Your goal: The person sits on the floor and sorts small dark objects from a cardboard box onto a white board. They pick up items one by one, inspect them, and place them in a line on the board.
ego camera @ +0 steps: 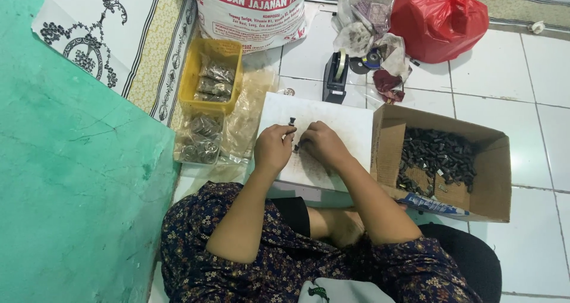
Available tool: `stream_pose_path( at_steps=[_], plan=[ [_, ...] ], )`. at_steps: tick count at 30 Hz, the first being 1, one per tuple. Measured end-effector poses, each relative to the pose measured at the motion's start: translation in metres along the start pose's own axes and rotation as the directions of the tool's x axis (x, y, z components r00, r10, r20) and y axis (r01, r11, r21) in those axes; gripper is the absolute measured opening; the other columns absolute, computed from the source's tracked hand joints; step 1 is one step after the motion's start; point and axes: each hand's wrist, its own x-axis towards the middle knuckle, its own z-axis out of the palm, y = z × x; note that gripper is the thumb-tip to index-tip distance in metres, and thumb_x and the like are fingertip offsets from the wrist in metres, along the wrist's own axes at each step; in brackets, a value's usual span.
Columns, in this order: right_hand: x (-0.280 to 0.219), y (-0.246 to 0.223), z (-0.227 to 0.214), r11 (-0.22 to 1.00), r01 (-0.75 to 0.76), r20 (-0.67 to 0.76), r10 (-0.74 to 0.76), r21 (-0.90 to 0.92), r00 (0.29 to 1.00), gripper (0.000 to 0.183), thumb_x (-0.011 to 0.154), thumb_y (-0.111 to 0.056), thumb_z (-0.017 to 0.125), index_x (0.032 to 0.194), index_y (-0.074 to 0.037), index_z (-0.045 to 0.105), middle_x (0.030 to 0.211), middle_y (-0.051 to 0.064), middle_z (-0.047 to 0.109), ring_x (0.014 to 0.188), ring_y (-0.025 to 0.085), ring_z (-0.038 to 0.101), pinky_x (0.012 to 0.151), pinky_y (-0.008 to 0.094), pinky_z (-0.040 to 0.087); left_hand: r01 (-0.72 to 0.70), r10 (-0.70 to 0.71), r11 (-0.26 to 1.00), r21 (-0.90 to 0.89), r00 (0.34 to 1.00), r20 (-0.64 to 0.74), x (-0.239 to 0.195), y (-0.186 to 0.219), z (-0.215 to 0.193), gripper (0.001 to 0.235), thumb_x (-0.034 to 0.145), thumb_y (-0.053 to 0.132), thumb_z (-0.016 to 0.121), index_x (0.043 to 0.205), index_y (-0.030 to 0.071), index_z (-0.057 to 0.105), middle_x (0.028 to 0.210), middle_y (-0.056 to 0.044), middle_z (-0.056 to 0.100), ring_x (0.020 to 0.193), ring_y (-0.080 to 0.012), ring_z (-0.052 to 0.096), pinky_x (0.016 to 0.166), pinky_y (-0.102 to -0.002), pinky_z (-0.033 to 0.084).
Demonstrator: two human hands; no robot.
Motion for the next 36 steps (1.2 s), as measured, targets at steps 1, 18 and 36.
stream_pose_path(
  at_steps=[1, 18, 36],
  plan=[
    [0.000, 0.000, -0.001, 1.000, 0.000, 0.002, 0.000, 0.000, 1.000, 0.014, 0.082, -0.003, 0.074, 0.095, -0.006, 0.079, 0.090, 0.011, 0.074, 0.091, 0.024, 0.070, 0.083, 0.032, 0.060, 0.002, -0.002, 1.000, 0.000, 1.000, 0.000, 0.000, 0.000, 0.000, 0.017, 0.095, 0.011, 0.067, 0.108, 0.012, 0.078, 0.095, -0.010, 0.074, 0.089, -0.0279, 0.072, 0.078, -0.039, 0.060],
    [-0.005, 0.010, 0.024, 0.775, -0.282, -0.018, 0.354, 0.566, 0.935, 0.019, 0.085, -0.010, 0.079, 0.103, -0.004, 0.078, 0.094, 0.018, 0.076, 0.097, 0.034, 0.073, 0.087, 0.043, 0.060, -0.016, 0.016, 1.000, -0.016, 1.000, -0.011, 0.002, -0.009, 0.010, 0.017, 0.095, 0.012, 0.067, 0.108, 0.013, 0.078, 0.097, -0.007, 0.074, 0.085, -0.0239, 0.071, 0.075, -0.036, 0.060],
    [-0.008, 0.006, 0.012, 0.853, -0.266, 0.021, 0.287, 0.450, 0.958, 0.025, 0.082, -0.009, 0.078, 0.107, -0.003, 0.077, 0.096, 0.020, 0.072, 0.099, 0.034, 0.070, 0.092, 0.043, 0.058, -0.114, 0.112, 0.993, -0.018, 0.991, -0.076, -0.001, -0.009, 0.013, 0.017, 0.091, 0.010, 0.071, 0.106, 0.013, 0.079, 0.090, -0.007, 0.074, 0.080, -0.0237, 0.070, 0.073, -0.034, 0.058]
  ],
)
